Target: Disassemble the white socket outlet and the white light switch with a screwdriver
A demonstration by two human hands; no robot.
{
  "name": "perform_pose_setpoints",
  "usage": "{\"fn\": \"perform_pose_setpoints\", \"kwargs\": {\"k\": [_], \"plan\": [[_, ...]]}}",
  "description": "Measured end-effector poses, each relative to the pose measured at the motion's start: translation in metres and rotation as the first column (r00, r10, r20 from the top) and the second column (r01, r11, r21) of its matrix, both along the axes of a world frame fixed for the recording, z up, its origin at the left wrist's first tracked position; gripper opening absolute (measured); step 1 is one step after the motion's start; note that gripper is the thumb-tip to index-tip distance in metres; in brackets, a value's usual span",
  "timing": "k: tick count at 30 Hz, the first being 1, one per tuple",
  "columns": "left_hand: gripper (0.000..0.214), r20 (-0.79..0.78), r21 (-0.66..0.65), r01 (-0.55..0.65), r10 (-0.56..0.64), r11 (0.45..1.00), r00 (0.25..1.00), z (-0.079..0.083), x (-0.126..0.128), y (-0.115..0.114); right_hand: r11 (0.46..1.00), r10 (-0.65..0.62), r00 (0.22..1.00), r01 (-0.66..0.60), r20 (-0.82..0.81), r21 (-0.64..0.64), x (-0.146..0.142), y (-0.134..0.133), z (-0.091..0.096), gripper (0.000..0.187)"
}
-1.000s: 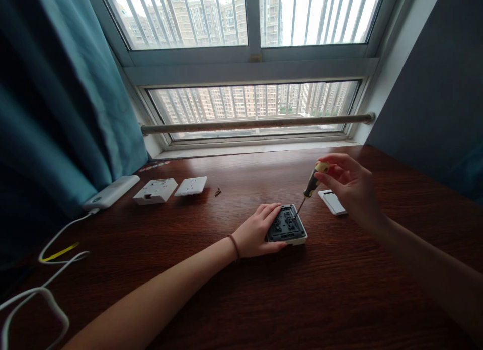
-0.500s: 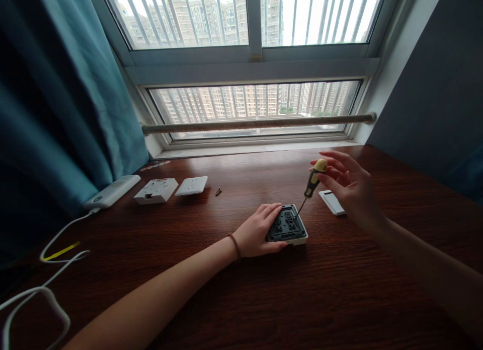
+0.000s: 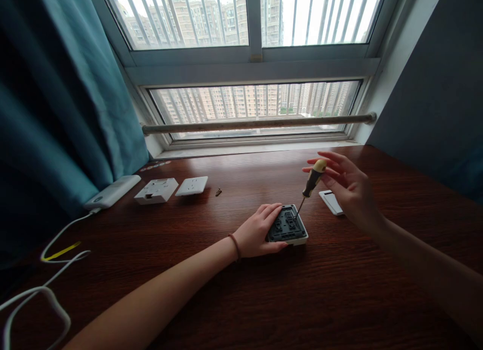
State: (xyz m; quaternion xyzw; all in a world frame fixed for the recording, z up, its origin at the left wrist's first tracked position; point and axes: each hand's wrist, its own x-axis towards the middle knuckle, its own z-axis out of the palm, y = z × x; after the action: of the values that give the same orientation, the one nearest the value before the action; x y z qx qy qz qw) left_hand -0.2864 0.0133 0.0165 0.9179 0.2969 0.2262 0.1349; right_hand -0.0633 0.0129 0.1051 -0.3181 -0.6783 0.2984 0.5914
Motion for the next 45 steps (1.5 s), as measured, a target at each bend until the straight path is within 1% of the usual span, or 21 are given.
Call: {"fn": "perform_pose_setpoints", "kwargs": {"k": [2,3,5,7,9,11,14,16,17,19,21,22,25,27,29,31,36,38,42,44,45], "plan": [[0.081,0.005,-0.005,0.002,-0.002,1.000,1.000,0.000,0.000,0.000,1.000,0.026,0.999,-0.026,0.021,-0.011,-0.001,-0.001,0.001,0.028],[0.081,0.009,-0.006,0.003,-0.003,1.000,1.000,0.000,0.000,0.000,1.000,0.013,1.000,-0.013,0.028,-0.006,-0.001,-0.001,0.000,0.026],[0.081,0.014,-0.002,0.002,-0.002,1.000,1.000,-0.001,0.000,0.000,0.998,-0.057,0.998,0.057,0.029,0.021,0.001,0.004,-0.003,0.023],[0.080,0.015,0.003,0.002,-0.002,1.000,1.000,-0.001,0.000,0.000,0.989,-0.142,0.990,0.141,0.025,0.035,0.003,0.009,-0.007,0.028],[0.080,0.019,0.003,0.003,-0.003,1.000,1.000,-0.002,-0.001,0.001,0.982,-0.187,0.982,0.186,0.024,0.036,0.004,0.012,-0.008,0.033],[0.079,0.025,0.002,0.005,-0.005,1.000,1.000,-0.002,-0.001,0.001,0.987,-0.157,0.987,0.157,0.017,0.022,0.003,0.010,-0.007,0.034],[0.079,0.033,0.001,0.007,-0.007,1.000,0.999,-0.001,0.000,0.001,0.999,-0.031,1.000,0.031,-0.001,-0.009,0.000,0.002,-0.002,0.034],[0.080,0.033,0.001,0.006,-0.006,1.000,0.999,-0.001,0.000,0.001,1.000,0.011,1.000,-0.011,-0.002,-0.023,-0.002,-0.001,-0.001,0.029],[0.080,0.032,0.002,0.006,-0.006,1.000,0.999,-0.001,0.000,0.001,1.000,-0.005,1.000,0.005,-0.002,-0.015,-0.002,-0.001,-0.001,0.026],[0.080,0.025,0.005,0.005,-0.005,1.000,1.000,-0.001,0.000,0.000,0.996,-0.085,0.996,0.085,0.006,0.005,-0.001,0.002,-0.004,0.024],[0.080,0.019,0.005,0.003,-0.003,1.000,1.000,-0.001,0.000,0.000,0.986,-0.169,0.985,0.168,0.019,0.020,0.001,0.006,-0.007,0.032],[0.080,0.018,0.005,0.001,-0.002,1.000,1.000,-0.001,0.000,0.000,0.983,-0.182,0.983,0.182,0.023,0.020,0.001,0.007,-0.008,0.035],[0.080,0.023,0.003,0.002,-0.002,1.000,1.000,0.000,0.000,0.000,0.995,-0.102,0.995,0.102,0.004,-0.012,0.001,0.005,-0.006,0.039],[0.080,0.025,0.000,0.003,-0.003,1.000,1.000,0.000,0.000,0.000,0.999,-0.020,1.000,0.020,-0.014,-0.034,-0.001,0.001,-0.004,0.036],[0.080,0.026,-0.002,0.003,-0.003,1.000,1.000,0.000,0.000,0.000,0.999,0.028,0.999,-0.029,-0.015,-0.042,-0.003,-0.002,-0.002,0.031],[0.080,0.025,-0.002,0.001,-0.001,1.000,1.000,0.000,0.000,0.000,1.000,0.018,1.000,-0.019,-0.010,-0.024,-0.003,-0.001,-0.003,0.028],[0.080,0.014,0.009,0.001,-0.002,1.000,1.000,-0.001,0.000,0.000,0.986,-0.162,0.987,0.162,0.011,0.026,0.000,0.009,-0.010,0.039],[0.080,0.000,0.010,-0.002,0.002,1.000,1.000,-0.001,0.000,0.000,0.990,-0.139,0.990,0.139,-0.006,0.013,0.000,0.008,-0.009,0.039],[0.081,-0.018,0.009,-0.009,0.009,1.000,1.000,0.000,0.000,0.000,0.999,0.015,0.999,-0.016,-0.035,-0.043,-0.002,0.001,-0.005,0.033],[0.081,-0.021,0.009,-0.010,0.010,1.000,1.000,0.001,0.000,0.000,0.999,0.016,1.000,-0.016,-0.016,-0.032,-0.002,0.000,-0.005,0.029],[0.081,-0.023,0.009,-0.010,0.011,1.000,1.000,0.001,0.000,0.000,1.000,-0.015,1.000,0.015,-0.006,-0.013,-0.002,0.001,-0.006,0.028]]}}
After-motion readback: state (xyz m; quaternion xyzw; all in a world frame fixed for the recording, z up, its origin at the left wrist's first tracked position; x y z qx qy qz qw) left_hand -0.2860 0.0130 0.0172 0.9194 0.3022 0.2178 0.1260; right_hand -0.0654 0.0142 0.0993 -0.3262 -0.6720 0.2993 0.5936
